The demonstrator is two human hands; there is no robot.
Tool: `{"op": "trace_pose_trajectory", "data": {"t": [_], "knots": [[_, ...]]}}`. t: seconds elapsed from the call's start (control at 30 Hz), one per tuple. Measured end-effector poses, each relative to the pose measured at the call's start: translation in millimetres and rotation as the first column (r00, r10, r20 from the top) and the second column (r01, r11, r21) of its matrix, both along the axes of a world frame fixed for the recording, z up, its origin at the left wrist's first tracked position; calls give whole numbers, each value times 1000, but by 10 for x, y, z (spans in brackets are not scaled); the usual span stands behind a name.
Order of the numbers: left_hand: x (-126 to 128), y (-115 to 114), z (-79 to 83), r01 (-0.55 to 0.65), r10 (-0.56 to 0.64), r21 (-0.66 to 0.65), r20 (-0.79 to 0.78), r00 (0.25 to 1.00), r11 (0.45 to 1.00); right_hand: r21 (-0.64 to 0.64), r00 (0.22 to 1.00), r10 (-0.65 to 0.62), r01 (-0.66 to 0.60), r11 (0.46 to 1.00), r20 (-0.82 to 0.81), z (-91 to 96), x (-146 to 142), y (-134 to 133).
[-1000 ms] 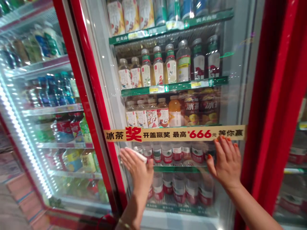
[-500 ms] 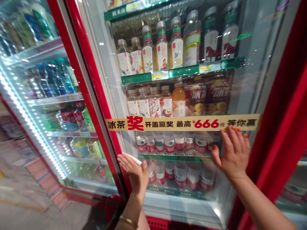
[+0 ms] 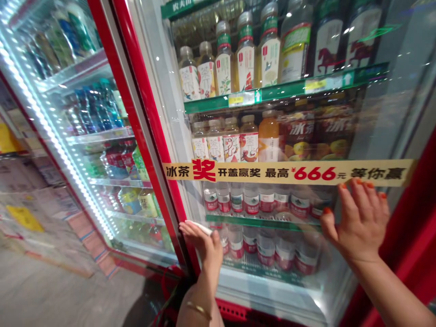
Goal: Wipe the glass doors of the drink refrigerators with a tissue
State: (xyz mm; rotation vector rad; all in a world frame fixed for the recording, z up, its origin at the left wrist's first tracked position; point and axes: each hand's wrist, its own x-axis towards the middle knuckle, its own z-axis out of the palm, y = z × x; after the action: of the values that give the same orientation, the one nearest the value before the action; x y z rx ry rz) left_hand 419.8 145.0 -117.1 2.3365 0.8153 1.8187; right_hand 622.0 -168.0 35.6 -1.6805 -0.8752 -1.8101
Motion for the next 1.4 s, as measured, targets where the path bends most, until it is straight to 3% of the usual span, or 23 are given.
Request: {"op": "trace_pose_trajectory", "data": {"t": [0.17, 0.23, 0.3, 0.43, 0.5, 0.57, 0.7, 0.77, 0.83, 0.93, 1.0, 1.07, 1.13, 1.2, 1.23, 1.3, 1.33, 1.4], "knots": [[150, -621, -426, 119, -87, 246, -138, 987, 962, -42, 1000, 0, 0, 999, -1, -17, 43, -7], [36, -618, -404, 112, -80, 252, -132, 988, 961, -66, 998, -16, 20, 998, 62, -20, 68, -21], [-101, -381, -141, 24, -14, 166, -58, 998, 986, -73, 998, -16, 21, 997, 69, -17, 67, -28], [-127, 208, 651, -106, 105, 23, 33, 994, 994, -29, 999, 26, -27, 999, -33, 0, -6, -11], [-16, 242, 807, -93, 93, 55, -6, 996, 994, -12, 998, 53, -53, 999, -32, 7, -33, 5], [65, 55, 679, -65, 73, 130, -54, 996, 989, -9, 998, 56, -56, 998, -25, 11, -38, 17], [-78, -424, 42, 7, 29, 318, -110, 994, 948, -21, 1000, 4, -4, 1000, 0, 18, -19, 15], [-187, -454, -67, 34, 9, 362, -118, 993, 932, -37, 1000, -9, 9, 999, 4, 23, -12, 8], [-198, -356, 131, 16, 13, 327, -88, 996, 945, -43, 1000, -10, 9, 999, -16, 25, -14, 2], [21, -252, 847, -44, 49, 191, -19, 999, 981, -26, 1000, -12, 11, 1000, -25, 22, -32, -1], [275, -367, 1315, -33, 38, 157, -28, 999, 987, -26, 1000, -11, 10, 1000, -28, 23, -44, 1], [511, -621, 1535, 5, 21, 266, -93, 995, 964, -28, 1000, -1, 0, 1000, -27, 26, -47, 5], [618, -878, 1448, 63, 31, 495, -179, 983, 867, -25, 1000, 11, -11, 1000, -20, 29, -45, 10], [549, -980, 1175, 126, 45, 670, -232, 972, 731, -17, 1000, 16, -16, 1000, -14, 32, -41, 13], [463, -946, 1035, 147, 43, 709, -243, 969, 689, -13, 1000, 18, -18, 1000, -16, 32, -40, 15], [258, -739, 874, 138, 40, 713, -227, 973, 688, -7, 999, 23, -23, 1000, -24, 30, -39, 16], [171, -601, 880, 107, 51, 686, -206, 977, 720, -8, 999, 24, -24, 1000, -30, 28, -39, 17], [92, -375, 1065, 30, 76, 576, -159, 984, 817, -15, 999, 16, -16, 1000, -29, 23, -39, 16]]}}
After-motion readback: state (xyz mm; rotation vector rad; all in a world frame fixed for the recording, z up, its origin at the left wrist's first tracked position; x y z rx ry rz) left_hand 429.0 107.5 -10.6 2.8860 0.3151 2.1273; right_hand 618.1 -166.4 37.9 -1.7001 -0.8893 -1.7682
